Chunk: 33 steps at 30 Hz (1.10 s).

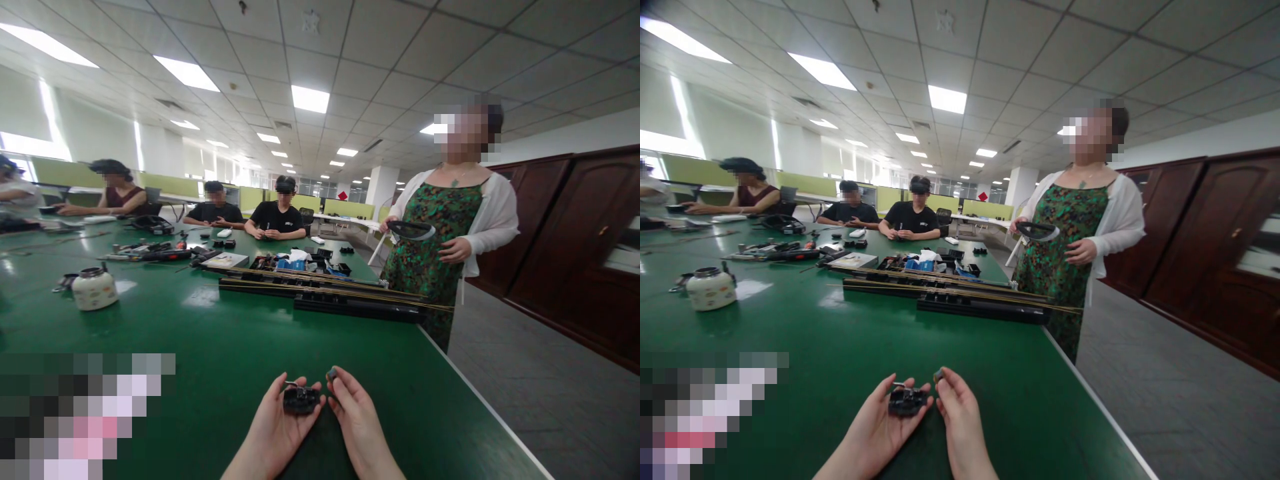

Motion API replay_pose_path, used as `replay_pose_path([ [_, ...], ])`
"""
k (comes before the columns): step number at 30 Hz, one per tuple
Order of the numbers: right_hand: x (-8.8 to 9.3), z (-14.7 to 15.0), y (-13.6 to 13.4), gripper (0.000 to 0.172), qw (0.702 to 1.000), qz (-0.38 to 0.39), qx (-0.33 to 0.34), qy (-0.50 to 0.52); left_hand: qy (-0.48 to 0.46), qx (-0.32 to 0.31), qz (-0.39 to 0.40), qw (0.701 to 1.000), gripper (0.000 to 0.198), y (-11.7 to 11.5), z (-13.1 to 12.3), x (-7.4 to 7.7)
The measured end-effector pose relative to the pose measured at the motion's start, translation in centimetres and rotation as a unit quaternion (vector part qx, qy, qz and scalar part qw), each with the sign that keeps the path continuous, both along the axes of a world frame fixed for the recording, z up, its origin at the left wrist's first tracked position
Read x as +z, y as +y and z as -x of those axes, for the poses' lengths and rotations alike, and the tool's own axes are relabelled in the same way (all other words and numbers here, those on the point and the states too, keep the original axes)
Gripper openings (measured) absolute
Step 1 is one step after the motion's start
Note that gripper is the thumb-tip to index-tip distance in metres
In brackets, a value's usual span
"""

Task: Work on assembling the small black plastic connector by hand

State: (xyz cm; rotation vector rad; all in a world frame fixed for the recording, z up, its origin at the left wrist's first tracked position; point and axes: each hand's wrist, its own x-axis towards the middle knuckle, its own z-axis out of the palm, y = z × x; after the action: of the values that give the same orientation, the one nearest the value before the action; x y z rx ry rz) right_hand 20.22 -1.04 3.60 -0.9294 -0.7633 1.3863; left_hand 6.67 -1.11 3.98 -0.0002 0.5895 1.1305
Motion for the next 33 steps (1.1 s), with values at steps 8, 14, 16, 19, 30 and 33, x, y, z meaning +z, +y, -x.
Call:
replay_pose_path([
  [8, 0.2, 0.9, -0.8, 0.027, 0.956, -0.129, 0.040, -0.260, 0.010, 0.009, -0.005, 1.000, 0.035, -0.2, -0.1, 0.5],
  [14, 1.2, 1.0, -1.5, 0.022, 0.873, -0.209, 0.053, -0.438, 0.000, 0.016, -0.006, 1.000, 0.039, -0.3, -0.2, 0.6],
  [16, 1.2, 1.0, -1.4, 0.024, 0.852, -0.213, 0.065, -0.474, 0.004, 0.023, -0.009, 1.000, 0.040, -0.2, -0.2, 0.4],
  [19, 1.1, 1.0, -1.3, 0.025, 0.842, -0.213, 0.065, -0.491, 0.011, 0.026, -0.016, 0.999, 0.038, -0.1, -0.3, 0.0],
  [30, 1.2, 0.5, -1.5, 0.030, 0.854, -0.207, 0.087, -0.470, 0.042, -0.002, -0.016, 0.999, 0.038, -0.6, -0.2, 0.7],
  [33, 1.4, 0.4, -1.7, 0.035, 0.864, -0.208, 0.085, -0.450, 0.101, -0.013, -0.023, 0.995, 0.030, -0.4, 0.1, 0.5],
])
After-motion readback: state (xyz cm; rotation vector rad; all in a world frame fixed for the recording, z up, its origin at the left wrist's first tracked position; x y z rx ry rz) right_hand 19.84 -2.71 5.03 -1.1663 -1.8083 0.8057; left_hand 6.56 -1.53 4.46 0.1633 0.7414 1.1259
